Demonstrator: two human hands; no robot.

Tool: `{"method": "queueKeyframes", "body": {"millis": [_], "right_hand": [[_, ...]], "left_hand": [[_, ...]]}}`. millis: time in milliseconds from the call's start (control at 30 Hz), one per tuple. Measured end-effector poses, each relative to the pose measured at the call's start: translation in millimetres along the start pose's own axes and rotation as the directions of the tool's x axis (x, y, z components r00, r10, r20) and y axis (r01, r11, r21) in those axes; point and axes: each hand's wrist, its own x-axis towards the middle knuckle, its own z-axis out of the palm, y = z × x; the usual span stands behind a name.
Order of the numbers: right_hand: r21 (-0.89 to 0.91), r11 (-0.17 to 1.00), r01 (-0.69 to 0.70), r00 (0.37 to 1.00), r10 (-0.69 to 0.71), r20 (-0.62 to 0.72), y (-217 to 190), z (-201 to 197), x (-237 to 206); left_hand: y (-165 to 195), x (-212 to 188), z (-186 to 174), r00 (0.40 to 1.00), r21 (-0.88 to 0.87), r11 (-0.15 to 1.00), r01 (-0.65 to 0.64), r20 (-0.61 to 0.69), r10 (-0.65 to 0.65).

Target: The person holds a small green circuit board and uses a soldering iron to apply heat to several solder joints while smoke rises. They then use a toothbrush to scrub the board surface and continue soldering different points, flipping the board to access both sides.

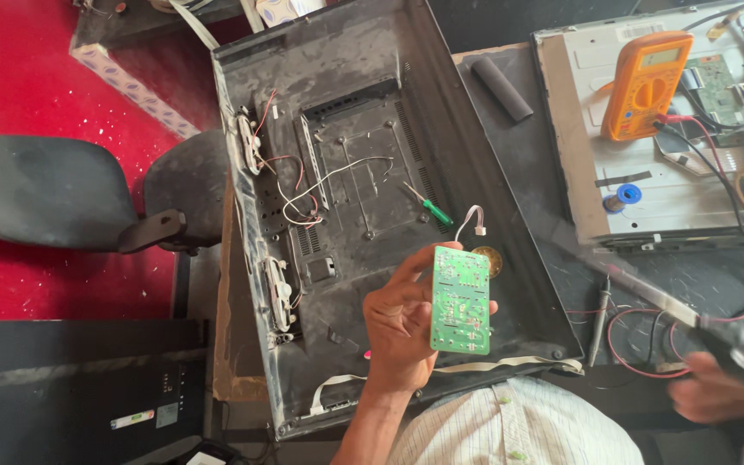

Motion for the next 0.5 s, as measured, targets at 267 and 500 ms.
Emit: {"method": "queueKeyframes", "body": {"millis": [267,500], "right_hand": [[0.023,1.0,0.004,0.998,-0.006,0.064,-0.1,-17.8,-2.8],[0.019,1.0,-0.014,0.996,0.012,0.088,3.0,-19.3,-2.7]], "left_hand": [[-0.9,-0.5,-6.0,1.0,0.036,0.999,0.026,-0.004,-0.026],[0.9,-2.0,-5.9,1.0,0.079,0.997,0.007,0.022,-0.009]]}}
